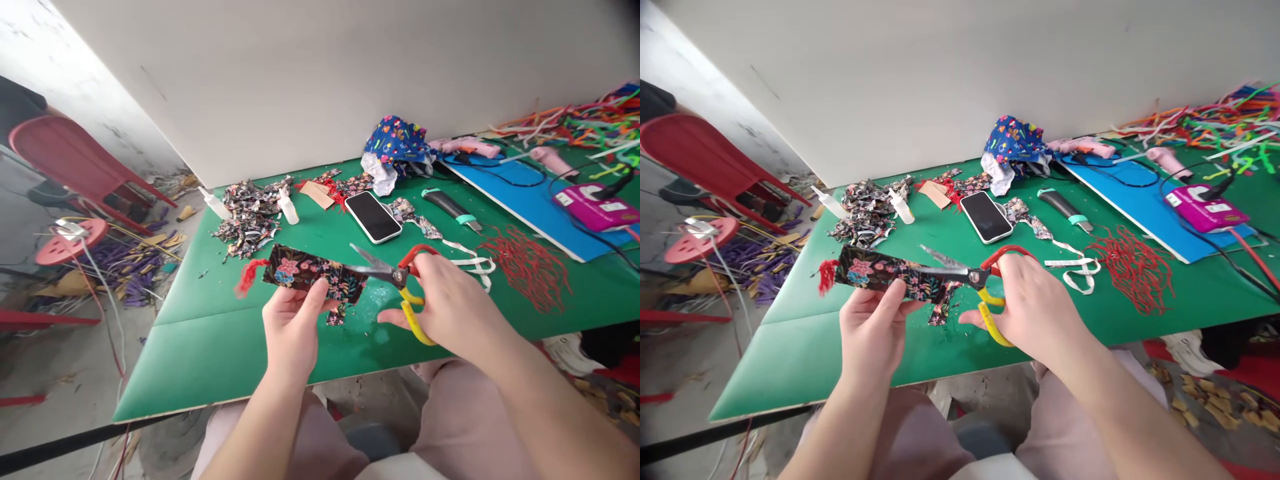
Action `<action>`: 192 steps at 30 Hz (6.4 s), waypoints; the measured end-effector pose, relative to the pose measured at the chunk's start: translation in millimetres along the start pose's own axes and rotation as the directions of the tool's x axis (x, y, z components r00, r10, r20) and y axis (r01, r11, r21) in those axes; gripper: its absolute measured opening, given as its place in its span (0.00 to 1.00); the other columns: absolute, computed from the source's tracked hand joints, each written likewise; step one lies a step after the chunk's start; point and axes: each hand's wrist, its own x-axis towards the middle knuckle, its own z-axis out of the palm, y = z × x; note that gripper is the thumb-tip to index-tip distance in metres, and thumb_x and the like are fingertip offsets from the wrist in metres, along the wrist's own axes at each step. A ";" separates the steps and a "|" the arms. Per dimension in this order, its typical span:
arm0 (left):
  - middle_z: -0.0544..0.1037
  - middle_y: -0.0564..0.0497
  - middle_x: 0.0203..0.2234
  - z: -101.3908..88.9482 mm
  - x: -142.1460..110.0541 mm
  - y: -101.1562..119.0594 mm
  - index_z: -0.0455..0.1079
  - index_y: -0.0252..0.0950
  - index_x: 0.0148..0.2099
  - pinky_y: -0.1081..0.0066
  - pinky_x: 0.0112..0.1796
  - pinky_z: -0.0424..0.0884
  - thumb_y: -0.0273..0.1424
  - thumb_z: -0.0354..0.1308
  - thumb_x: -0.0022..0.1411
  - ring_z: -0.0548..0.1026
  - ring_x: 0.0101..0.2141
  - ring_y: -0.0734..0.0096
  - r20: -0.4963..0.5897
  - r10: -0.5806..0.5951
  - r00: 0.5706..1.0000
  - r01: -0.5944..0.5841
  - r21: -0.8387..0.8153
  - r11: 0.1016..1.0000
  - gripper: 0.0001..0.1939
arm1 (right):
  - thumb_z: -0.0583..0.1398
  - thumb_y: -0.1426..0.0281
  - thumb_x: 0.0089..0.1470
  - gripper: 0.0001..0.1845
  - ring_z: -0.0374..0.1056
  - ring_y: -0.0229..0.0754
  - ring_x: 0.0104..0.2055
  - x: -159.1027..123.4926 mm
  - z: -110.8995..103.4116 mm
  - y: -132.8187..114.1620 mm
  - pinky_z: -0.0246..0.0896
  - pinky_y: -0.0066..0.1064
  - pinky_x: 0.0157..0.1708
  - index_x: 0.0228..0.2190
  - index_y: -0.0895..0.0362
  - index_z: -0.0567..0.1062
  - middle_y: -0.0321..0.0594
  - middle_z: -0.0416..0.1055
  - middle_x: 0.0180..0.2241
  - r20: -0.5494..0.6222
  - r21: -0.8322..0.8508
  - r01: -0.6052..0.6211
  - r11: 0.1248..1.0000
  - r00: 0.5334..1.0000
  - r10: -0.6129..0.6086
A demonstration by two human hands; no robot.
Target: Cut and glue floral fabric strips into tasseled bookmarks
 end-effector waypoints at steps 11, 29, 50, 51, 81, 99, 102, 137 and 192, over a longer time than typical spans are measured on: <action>0.78 0.54 0.21 -7.7 -1.8 -15.0 0.75 0.35 0.32 0.77 0.24 0.76 0.32 0.67 0.48 0.75 0.22 0.75 0.031 -0.155 0.987 0.149 0.151 0.977 0.08 | 0.57 0.66 0.51 0.08 0.64 0.38 0.26 -2.7 11.1 12.6 0.56 0.27 0.25 0.31 0.58 0.68 0.36 0.66 0.23 0.044 0.096 0.181 0.979 0.982 -0.186; 0.78 0.53 0.20 8.0 -1.3 -17.1 0.75 0.33 0.29 0.79 0.21 0.75 0.31 0.69 0.42 0.75 0.21 0.75 -0.024 -0.335 0.942 0.336 0.104 0.936 0.10 | 0.55 0.64 0.53 0.10 0.66 0.36 0.22 -7.4 22.0 17.0 0.51 0.27 0.21 0.30 0.59 0.69 0.34 0.67 0.19 0.071 0.084 0.174 0.981 0.981 -0.180; 0.76 0.54 0.19 12.4 -2.7 -12.6 0.75 0.33 0.28 0.80 0.19 0.73 0.30 0.68 0.44 0.74 0.21 0.76 -0.034 -0.363 0.931 0.365 0.082 0.928 0.08 | 0.55 0.66 0.55 0.10 0.65 0.35 0.21 -10.2 20.9 13.7 0.52 0.27 0.20 0.30 0.60 0.71 0.32 0.65 0.18 0.085 0.045 0.167 0.985 0.982 -0.170; 0.76 0.54 0.19 12.3 -2.6 -12.8 0.75 0.33 0.28 0.80 0.19 0.72 0.30 0.68 0.44 0.74 0.21 0.76 -0.037 -0.364 0.930 0.366 0.082 0.927 0.08 | 0.55 0.66 0.55 0.10 0.65 0.35 0.21 -10.9 20.9 13.9 0.52 0.27 0.20 0.30 0.60 0.71 0.32 0.65 0.18 0.081 0.038 0.167 0.985 0.982 -0.170; 0.78 0.54 0.22 -2.3 4.0 -22.3 0.76 0.35 0.31 0.78 0.23 0.76 0.31 0.67 0.48 0.75 0.23 0.76 0.073 -0.358 0.931 0.350 0.099 0.931 0.07 | 0.58 0.49 0.48 0.24 0.62 0.34 0.21 -10.7 25.9 24.2 0.51 0.26 0.18 0.32 0.57 0.66 0.31 0.64 0.20 0.119 0.141 -0.076 0.987 0.991 0.059; 0.80 0.54 0.30 2.6 13.3 -23.0 0.71 0.39 0.39 0.76 0.35 0.68 0.33 0.63 0.53 0.76 0.31 0.74 0.170 -0.487 0.857 0.480 0.081 0.874 0.10 | 0.52 0.58 0.56 0.13 0.70 0.43 0.33 35.5 66.7 61.9 0.62 0.32 0.32 0.36 0.55 0.65 0.43 0.74 0.34 0.122 0.447 -0.419 0.791 0.904 0.410; 0.80 0.52 0.31 1.4 16.7 -20.8 0.70 0.38 0.39 0.76 0.32 0.68 0.33 0.63 0.52 0.76 0.32 0.70 0.183 -0.470 0.864 0.461 0.088 0.883 0.11 | 0.53 0.60 0.56 0.13 0.69 0.48 0.34 70.5 74.5 75.6 0.61 0.36 0.34 0.35 0.57 0.65 0.48 0.72 0.32 0.027 0.208 -0.312 0.927 0.949 0.313; 0.80 0.50 0.36 -22.2 35.2 8.6 0.73 0.36 0.40 0.73 0.37 0.70 0.29 0.63 0.53 0.77 0.37 0.70 0.150 -0.202 0.968 0.246 -0.389 0.888 0.11 | 0.57 0.57 0.53 0.16 0.66 0.37 0.21 43.1 32.5 -27.0 0.51 0.27 0.22 0.32 0.58 0.66 0.34 0.68 0.20 -0.022 -0.044 0.168 0.985 0.985 -0.169; 0.78 0.54 0.32 -16.4 44.3 -9.1 0.74 0.36 0.35 0.78 0.31 0.69 0.29 0.68 0.47 0.74 0.31 0.78 0.023 -0.341 0.940 0.330 -0.328 0.885 0.10 | 0.60 0.59 0.48 0.12 0.66 0.37 0.25 65.1 55.6 16.2 0.59 0.26 0.26 0.29 0.53 0.66 0.34 0.71 0.26 0.165 0.441 -0.253 0.861 0.966 0.199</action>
